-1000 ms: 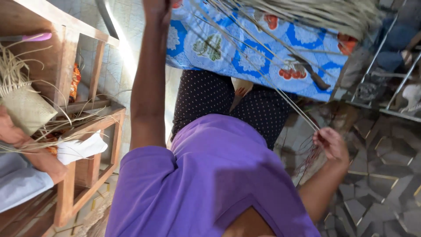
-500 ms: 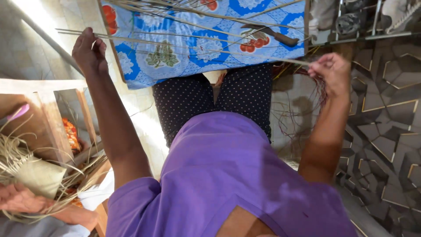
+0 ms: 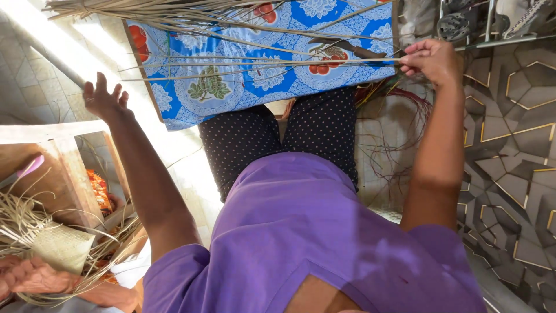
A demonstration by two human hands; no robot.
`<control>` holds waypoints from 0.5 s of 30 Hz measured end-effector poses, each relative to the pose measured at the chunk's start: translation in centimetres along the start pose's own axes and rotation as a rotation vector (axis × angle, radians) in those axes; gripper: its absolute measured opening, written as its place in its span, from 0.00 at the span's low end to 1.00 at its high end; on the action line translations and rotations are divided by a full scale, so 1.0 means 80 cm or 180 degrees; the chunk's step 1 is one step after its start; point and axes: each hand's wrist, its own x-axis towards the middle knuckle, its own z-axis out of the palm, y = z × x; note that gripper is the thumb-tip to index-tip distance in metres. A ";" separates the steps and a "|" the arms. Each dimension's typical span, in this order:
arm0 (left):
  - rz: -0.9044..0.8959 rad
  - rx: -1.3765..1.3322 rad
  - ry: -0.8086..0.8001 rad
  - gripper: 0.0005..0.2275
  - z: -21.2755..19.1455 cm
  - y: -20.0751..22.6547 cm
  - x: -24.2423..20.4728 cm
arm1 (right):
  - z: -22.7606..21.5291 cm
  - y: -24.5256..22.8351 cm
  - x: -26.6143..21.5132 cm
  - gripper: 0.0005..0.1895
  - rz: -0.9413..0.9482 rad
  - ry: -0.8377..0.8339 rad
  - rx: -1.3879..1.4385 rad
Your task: Sorting and arranging dried straw strands on a table in preparation for weaving.
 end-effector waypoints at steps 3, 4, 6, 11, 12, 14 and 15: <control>0.0500 0.0397 0.0302 0.21 -0.004 -0.003 0.022 | -0.008 0.016 0.016 0.09 -0.0054 0.0007 0.0084; 0.0500 0.0407 0.0296 0.21 -0.003 -0.006 0.027 | -0.009 0.012 0.016 0.09 -0.0043 0.0011 0.0088; 0.1589 0.0969 0.0319 0.16 -0.005 -0.014 0.036 | -0.010 0.003 0.015 0.03 -0.0088 0.0353 -0.0286; 0.4150 0.1266 -0.0399 0.21 0.021 -0.028 -0.045 | 0.006 -0.034 0.005 0.07 0.0036 0.0424 -0.0535; 0.4439 0.1398 -0.0961 0.19 0.031 -0.020 -0.092 | 0.009 -0.038 0.006 0.10 0.0087 0.0354 -0.0513; 0.4383 0.1625 -0.1497 0.22 0.041 -0.041 -0.124 | 0.011 -0.022 0.017 0.08 -0.0032 0.0346 -0.0571; 0.4301 0.1845 -0.2043 0.27 0.045 -0.053 -0.140 | 0.012 -0.014 0.022 0.07 -0.0145 0.0344 -0.0633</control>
